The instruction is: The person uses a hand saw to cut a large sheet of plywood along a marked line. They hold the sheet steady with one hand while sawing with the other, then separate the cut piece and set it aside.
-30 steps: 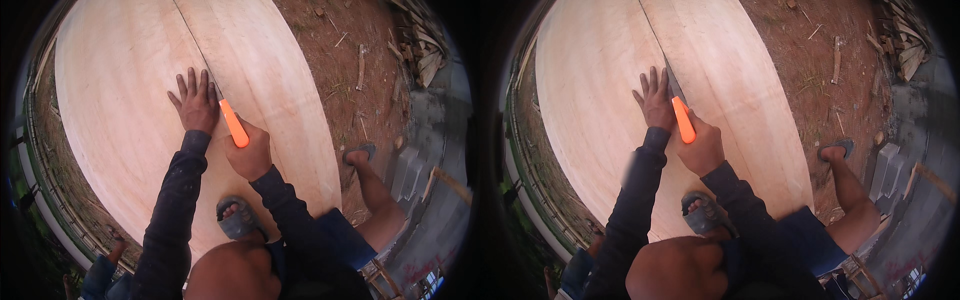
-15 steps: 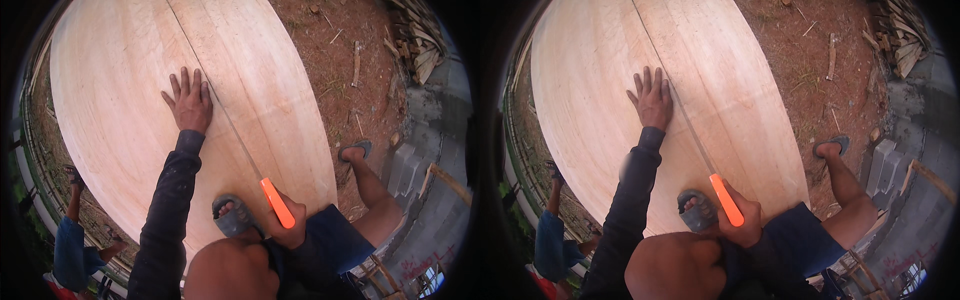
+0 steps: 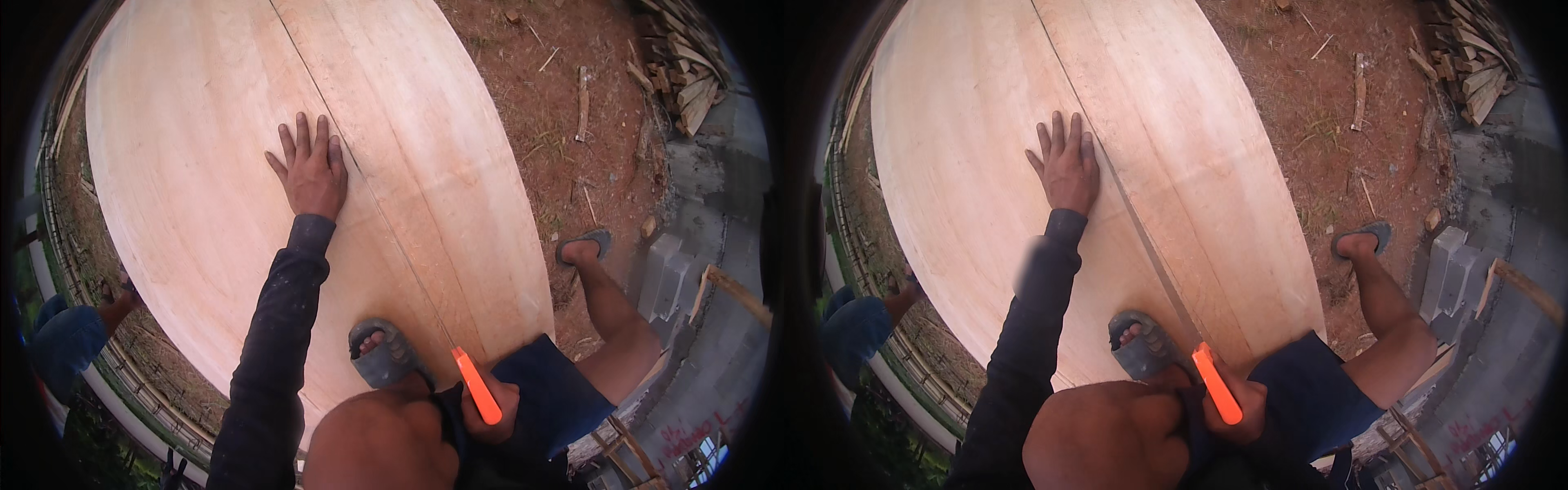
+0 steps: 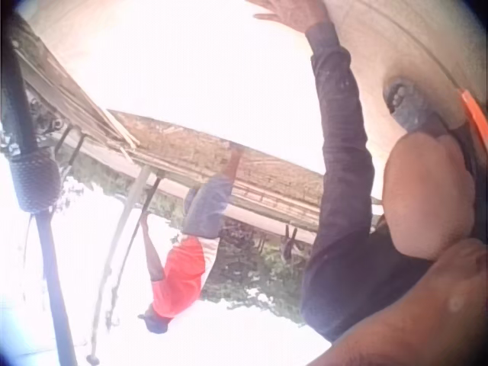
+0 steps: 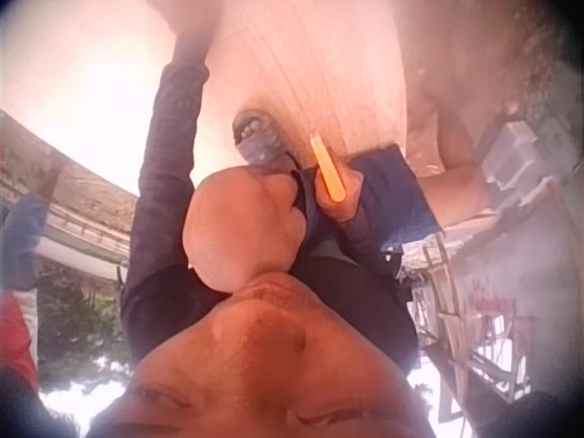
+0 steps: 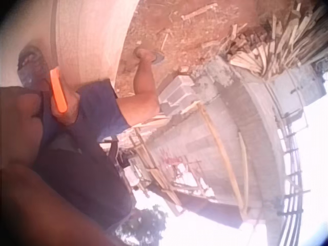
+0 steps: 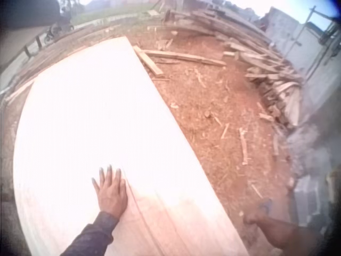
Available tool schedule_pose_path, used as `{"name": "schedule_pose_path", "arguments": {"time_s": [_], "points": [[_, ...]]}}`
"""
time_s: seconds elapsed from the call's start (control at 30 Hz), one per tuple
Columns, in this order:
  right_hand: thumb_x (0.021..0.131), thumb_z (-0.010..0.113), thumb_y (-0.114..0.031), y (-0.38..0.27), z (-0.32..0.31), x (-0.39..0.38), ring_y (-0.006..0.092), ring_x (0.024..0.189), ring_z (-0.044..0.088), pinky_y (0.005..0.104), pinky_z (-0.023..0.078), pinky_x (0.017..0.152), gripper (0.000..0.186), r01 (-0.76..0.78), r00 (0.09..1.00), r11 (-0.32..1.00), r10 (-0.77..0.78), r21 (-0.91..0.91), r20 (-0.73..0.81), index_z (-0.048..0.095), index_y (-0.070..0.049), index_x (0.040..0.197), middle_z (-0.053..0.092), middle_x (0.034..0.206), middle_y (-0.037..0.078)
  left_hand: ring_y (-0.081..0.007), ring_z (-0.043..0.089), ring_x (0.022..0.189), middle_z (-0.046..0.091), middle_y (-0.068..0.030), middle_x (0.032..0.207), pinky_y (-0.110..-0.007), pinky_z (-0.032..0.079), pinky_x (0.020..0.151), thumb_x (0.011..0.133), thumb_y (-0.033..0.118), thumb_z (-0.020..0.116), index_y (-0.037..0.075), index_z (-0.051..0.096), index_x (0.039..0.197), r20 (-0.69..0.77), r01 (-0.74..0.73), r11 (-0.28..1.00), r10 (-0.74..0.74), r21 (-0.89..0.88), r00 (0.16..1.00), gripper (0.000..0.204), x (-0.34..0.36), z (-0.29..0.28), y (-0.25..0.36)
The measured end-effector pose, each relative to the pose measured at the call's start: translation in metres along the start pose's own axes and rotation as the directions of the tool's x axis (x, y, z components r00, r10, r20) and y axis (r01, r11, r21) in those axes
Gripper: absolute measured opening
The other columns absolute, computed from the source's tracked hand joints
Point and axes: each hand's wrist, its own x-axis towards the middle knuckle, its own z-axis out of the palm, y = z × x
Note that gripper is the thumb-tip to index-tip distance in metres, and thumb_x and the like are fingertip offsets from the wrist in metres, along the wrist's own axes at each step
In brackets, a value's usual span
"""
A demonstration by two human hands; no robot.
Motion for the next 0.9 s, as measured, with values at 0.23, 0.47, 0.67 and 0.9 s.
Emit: {"name": "schedule_pose_path", "arguments": {"time_s": [0.23,0.47,0.67,0.9], "points": [[0.082,0.06,-0.005,-0.037,0.08,0.233,0.0389,0.066,0.066,0.0367,0.052,0.062,0.038,0.133,0.987,0.987,-0.123,0.094,-0.108,0.063,0.008,0.118,0.065,0.076,0.025,-0.0362,0.028,0.149,0.041,-0.008,0.157,-0.066,0.014,0.118,0.105,0.037,0.045,0.023,0.053,0.144,-0.008,-0.043,0.999,0.043,0.012,0.999,0.042,0.007,0.003,0.006],[0.079,0.06,0.0,0.007,0.062,0.126,0.019,0.063,0.067,0.0295,0.053,0.062,0.052,0.062,0.995,0.964,-0.038,0.257,-0.095,0.058,0.009,0.13,0.069,0.079,0.018,-0.0365,0.027,0.149,0.04,-0.0094,0.157,-0.066,0.014,0.117,0.104,0.036,0.046,0.022,0.053,0.144,0.021,-0.005,1.0,0.006,-0.011,1.0,0.043,0.005,-0.001,-0.006],[0.075,0.058,0.004,0.014,0.012,0.002,0.0272,0.085,0.076,0.0305,0.058,0.075,0.056,0.084,0.995,0.996,-0.084,0.011,-0.061,0.059,0.007,0.131,0.071,0.111,0.024,-0.0375,0.026,0.149,0.039,-0.0106,0.157,-0.066,0.013,0.118,0.105,0.035,0.046,0.021,0.053,0.144,0.016,0.009,0.999,-0.009,-0.03,1.0,0.043,-0.002,0.0,-0.002],[0.082,0.062,-0.008,-0.053,0.076,0.257,0.0436,0.064,0.061,0.0435,0.049,0.061,0.013,0.052,0.993,0.994,-0.041,0.099,-0.111,0.059,0.005,0.084,0.063,0.071,0.024,-0.035,0.027,0.149,0.039,-0.0074,0.158,-0.066,0.013,0.118,0.105,0.038,0.044,0.024,0.053,0.145,0.005,-0.057,0.998,0.057,-0.024,0.998,0.043,0.006,0.004,0.009]]}}
